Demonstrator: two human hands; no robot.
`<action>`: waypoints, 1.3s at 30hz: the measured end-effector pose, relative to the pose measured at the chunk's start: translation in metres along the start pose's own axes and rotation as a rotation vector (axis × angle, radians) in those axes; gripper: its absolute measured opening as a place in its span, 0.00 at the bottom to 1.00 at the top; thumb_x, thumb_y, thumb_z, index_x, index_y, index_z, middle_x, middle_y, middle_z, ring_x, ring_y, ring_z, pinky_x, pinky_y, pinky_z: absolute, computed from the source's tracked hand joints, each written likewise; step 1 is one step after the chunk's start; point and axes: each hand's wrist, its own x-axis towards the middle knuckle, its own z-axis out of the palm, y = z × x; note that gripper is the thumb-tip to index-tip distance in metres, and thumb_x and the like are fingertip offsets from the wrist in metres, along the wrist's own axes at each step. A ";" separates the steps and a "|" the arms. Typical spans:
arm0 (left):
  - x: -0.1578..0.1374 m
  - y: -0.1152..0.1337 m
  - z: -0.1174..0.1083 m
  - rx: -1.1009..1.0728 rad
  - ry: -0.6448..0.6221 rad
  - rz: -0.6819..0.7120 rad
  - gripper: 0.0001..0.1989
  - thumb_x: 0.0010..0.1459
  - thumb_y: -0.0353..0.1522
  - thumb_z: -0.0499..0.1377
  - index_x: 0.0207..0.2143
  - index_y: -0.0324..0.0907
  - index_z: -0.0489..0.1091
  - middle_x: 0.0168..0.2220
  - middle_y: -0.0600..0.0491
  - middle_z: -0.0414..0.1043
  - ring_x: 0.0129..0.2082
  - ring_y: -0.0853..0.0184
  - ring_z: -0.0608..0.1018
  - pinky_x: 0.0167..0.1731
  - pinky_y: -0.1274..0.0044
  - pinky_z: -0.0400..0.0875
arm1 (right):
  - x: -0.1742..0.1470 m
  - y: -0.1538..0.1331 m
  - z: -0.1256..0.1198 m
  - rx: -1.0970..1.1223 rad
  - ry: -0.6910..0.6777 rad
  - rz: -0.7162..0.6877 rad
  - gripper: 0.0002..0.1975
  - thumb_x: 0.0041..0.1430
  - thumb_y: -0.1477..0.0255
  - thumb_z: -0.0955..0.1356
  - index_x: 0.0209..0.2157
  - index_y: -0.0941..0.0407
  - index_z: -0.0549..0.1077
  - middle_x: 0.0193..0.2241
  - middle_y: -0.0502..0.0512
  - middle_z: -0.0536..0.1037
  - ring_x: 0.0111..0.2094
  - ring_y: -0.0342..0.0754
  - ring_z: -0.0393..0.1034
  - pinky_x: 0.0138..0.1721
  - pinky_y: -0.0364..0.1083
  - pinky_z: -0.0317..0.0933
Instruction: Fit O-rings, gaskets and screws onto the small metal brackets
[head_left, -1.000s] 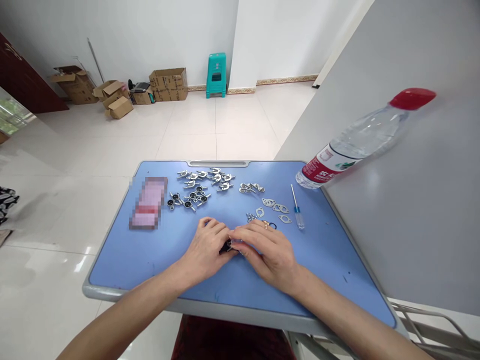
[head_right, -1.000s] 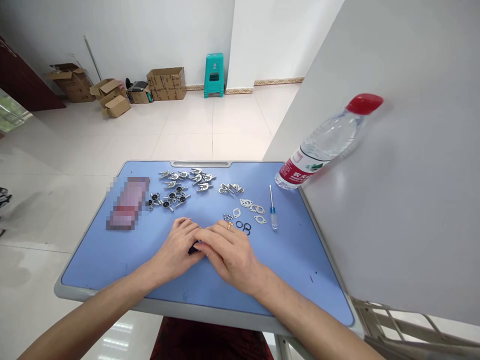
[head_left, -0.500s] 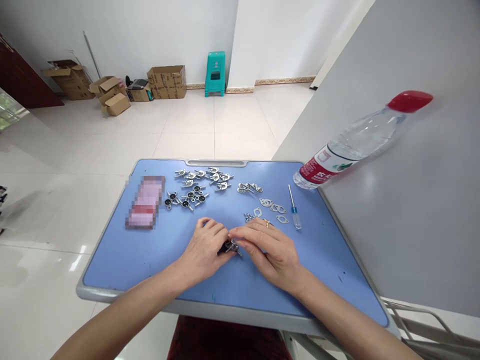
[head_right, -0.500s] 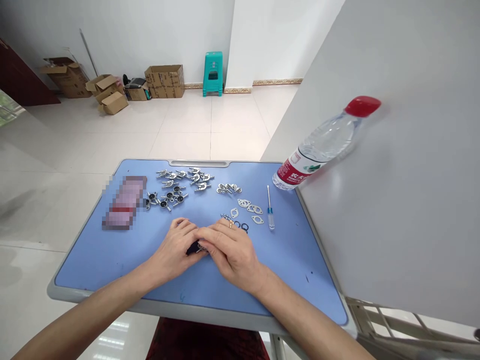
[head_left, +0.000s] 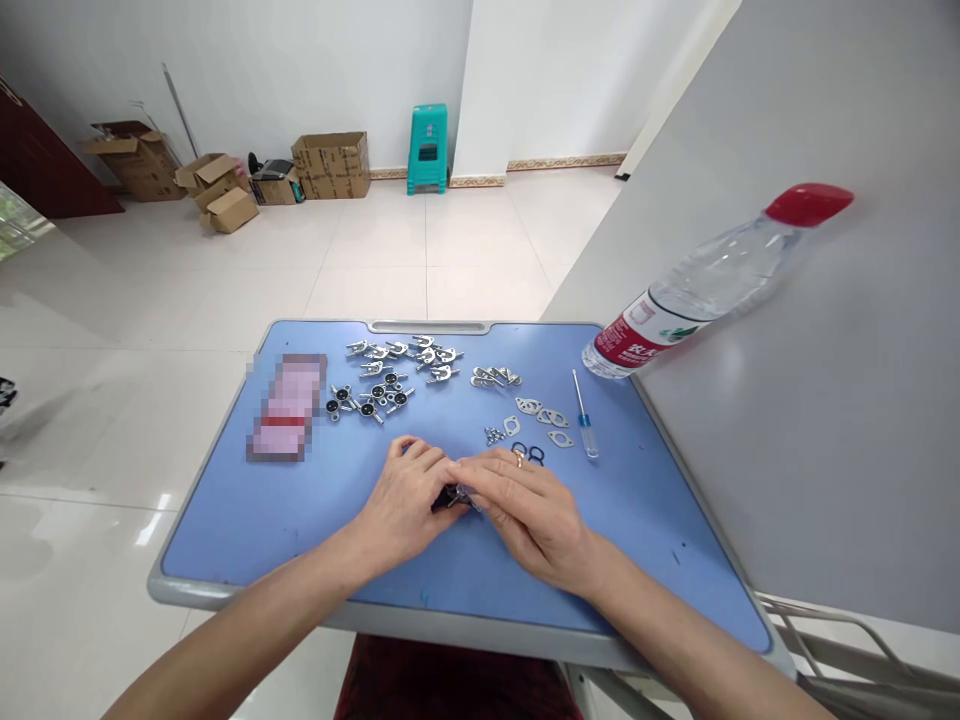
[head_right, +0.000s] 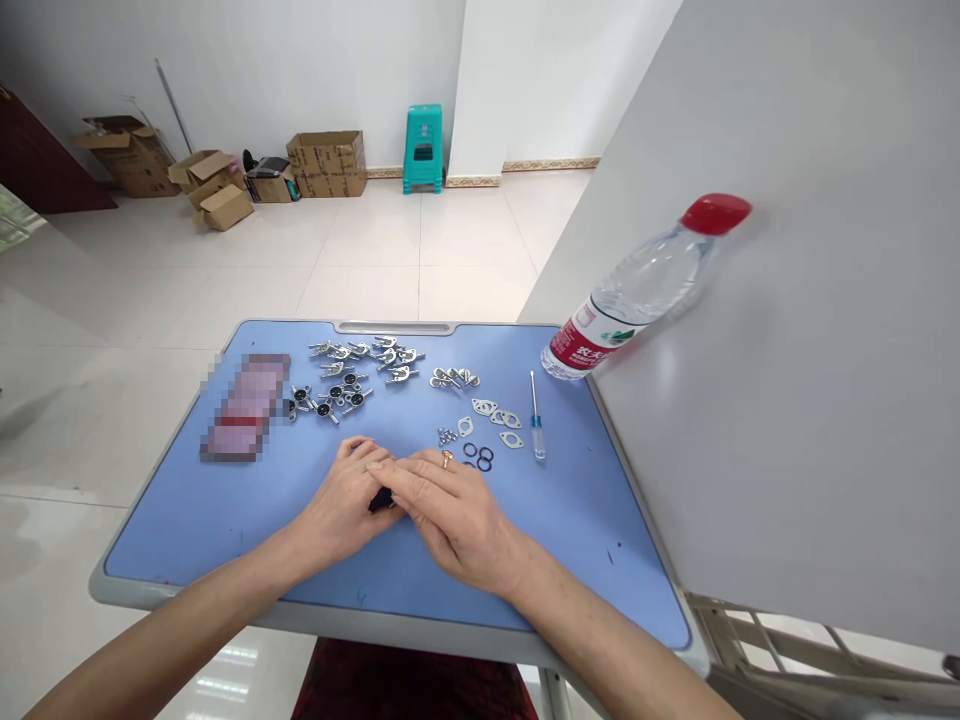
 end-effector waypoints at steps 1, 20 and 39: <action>0.000 0.000 0.000 0.003 0.001 0.003 0.06 0.61 0.31 0.56 0.30 0.41 0.64 0.29 0.56 0.67 0.33 0.65 0.68 0.44 0.68 0.60 | 0.001 0.000 0.000 0.014 0.012 0.007 0.17 0.64 0.82 0.60 0.52 0.59 0.68 0.35 0.59 0.78 0.37 0.49 0.72 0.36 0.48 0.67; 0.000 0.001 -0.001 -0.001 -0.011 0.004 0.08 0.63 0.35 0.57 0.32 0.41 0.64 0.30 0.55 0.69 0.33 0.65 0.69 0.46 0.68 0.60 | 0.003 -0.001 -0.007 0.024 0.028 0.121 0.07 0.66 0.75 0.62 0.42 0.55 0.71 0.29 0.53 0.79 0.29 0.45 0.71 0.33 0.46 0.65; 0.001 0.000 0.001 0.002 -0.007 0.007 0.07 0.63 0.33 0.56 0.31 0.42 0.66 0.29 0.55 0.69 0.33 0.65 0.69 0.45 0.67 0.61 | 0.006 0.000 -0.001 0.125 0.001 0.038 0.14 0.67 0.77 0.59 0.50 0.56 0.69 0.34 0.57 0.77 0.37 0.48 0.72 0.39 0.49 0.66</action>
